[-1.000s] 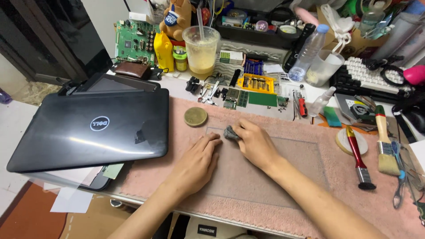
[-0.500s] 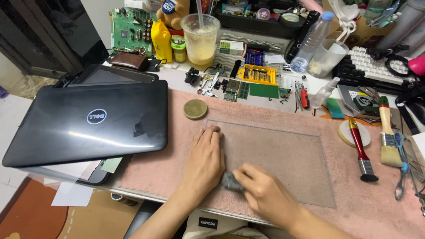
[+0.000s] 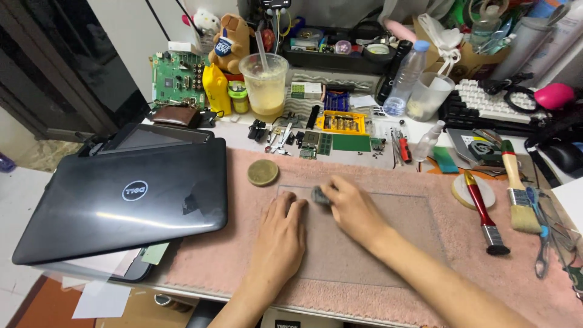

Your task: The person cleans a rectangular surface on a desk using a small round sponge and a grey cloth. They rub the surface with the sponge, then switch to the cloth to wipe the area.

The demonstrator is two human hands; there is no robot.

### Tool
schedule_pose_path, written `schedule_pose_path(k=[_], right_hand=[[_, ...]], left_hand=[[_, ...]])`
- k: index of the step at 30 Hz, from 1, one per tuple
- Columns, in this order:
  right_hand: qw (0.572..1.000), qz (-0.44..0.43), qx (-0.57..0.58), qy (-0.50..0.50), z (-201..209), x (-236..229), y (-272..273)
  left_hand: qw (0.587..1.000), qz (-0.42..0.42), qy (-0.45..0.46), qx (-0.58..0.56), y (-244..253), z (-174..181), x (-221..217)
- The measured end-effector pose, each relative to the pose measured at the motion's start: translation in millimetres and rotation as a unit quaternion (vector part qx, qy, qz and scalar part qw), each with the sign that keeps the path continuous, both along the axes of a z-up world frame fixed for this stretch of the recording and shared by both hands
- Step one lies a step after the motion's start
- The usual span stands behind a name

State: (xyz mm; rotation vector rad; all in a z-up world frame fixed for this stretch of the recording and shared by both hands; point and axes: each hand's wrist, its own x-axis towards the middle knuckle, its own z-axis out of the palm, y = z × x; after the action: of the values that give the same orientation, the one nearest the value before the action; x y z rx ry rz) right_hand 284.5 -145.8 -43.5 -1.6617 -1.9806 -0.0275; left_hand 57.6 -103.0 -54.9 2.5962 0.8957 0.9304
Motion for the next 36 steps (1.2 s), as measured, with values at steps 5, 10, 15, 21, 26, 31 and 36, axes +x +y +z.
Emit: schedule_pose_path(k=[5,10,15,21,26,31,36], right_hand=[[0.999,0.018,-0.044,-0.019,-2,-28,-81],[0.991,0.098,-0.081,0.043,8,-43,-140],[0.994,0.049,-0.085,0.045,-2,-23,-110],[0.999,-0.039,0.014,-0.030,-10,24,-9],[0.998,-0.058,0.014,-0.006,-12,29,7],[0.998,-0.059,-0.016,-0.027,9,-10,-60],[0.998,0.031,-0.052,-0.008,11,-35,-143]], left_hand=[[1.000,0.003,-0.003,-0.001,2,-5,3],[0.999,0.003,0.037,0.003,6,-14,8],[1.000,0.007,-0.019,-0.007,-3,-1,22],[0.999,0.036,-0.019,0.034,-9,2,22],[0.999,0.024,-0.027,0.024,-10,4,19],[0.993,0.080,0.081,-0.012,-9,0,22],[0.998,0.047,0.034,-0.026,-8,-1,23]])
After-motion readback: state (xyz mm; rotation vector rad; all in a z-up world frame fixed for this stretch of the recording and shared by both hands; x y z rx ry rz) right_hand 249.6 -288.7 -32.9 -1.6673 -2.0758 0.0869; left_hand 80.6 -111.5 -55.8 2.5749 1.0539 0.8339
